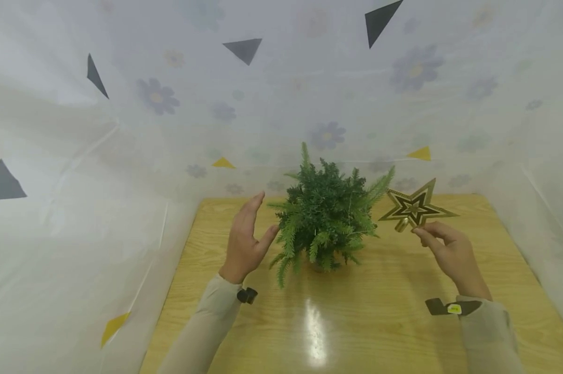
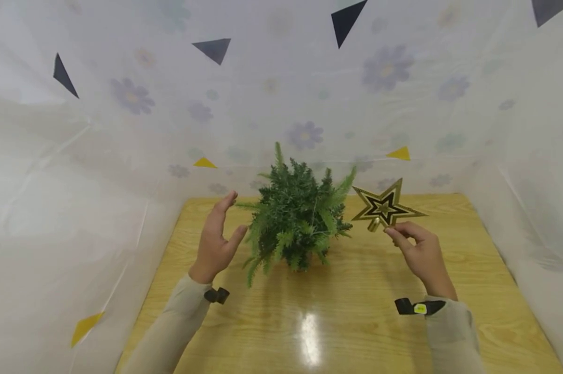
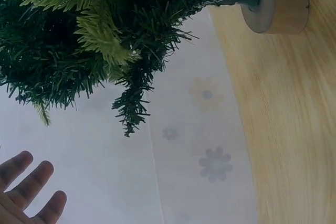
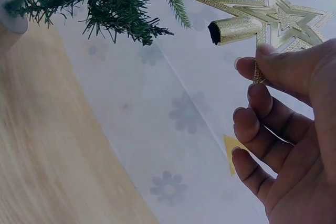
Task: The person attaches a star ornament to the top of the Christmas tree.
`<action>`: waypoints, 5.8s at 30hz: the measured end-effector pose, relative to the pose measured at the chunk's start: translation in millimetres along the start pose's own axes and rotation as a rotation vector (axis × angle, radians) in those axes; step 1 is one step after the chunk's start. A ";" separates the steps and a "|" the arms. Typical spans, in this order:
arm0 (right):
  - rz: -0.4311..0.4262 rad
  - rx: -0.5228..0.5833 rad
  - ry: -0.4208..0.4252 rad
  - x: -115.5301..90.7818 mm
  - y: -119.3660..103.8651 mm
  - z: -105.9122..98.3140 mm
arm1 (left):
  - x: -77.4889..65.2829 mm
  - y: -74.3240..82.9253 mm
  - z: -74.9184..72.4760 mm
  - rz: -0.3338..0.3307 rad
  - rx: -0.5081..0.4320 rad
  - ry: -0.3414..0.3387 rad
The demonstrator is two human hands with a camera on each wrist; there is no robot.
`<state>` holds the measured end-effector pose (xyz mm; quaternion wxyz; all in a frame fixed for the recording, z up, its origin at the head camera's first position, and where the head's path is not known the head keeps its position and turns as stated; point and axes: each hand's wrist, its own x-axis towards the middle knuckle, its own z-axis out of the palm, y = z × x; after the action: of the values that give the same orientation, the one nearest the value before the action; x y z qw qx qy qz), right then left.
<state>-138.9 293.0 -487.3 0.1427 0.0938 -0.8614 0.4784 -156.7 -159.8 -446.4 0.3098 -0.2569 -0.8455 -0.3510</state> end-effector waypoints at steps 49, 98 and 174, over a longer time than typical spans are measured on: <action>-0.121 0.077 0.114 24.4 -44.9 -16.0 | 15.0 16.8 3.0 0.052 -0.038 0.014; -0.415 0.534 0.176 60.2 -84.5 -28.7 | 28.3 23.8 6.3 0.118 -0.061 0.027; -0.548 0.553 0.149 99.1 -146.3 -5.1 | 53.3 40.8 4.0 0.206 -0.144 -0.010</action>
<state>-187.7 218.1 -334.8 0.2965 0.3202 -0.6304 0.6420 -167.6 -119.9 -393.3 0.3209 -0.3658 -0.7886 -0.3760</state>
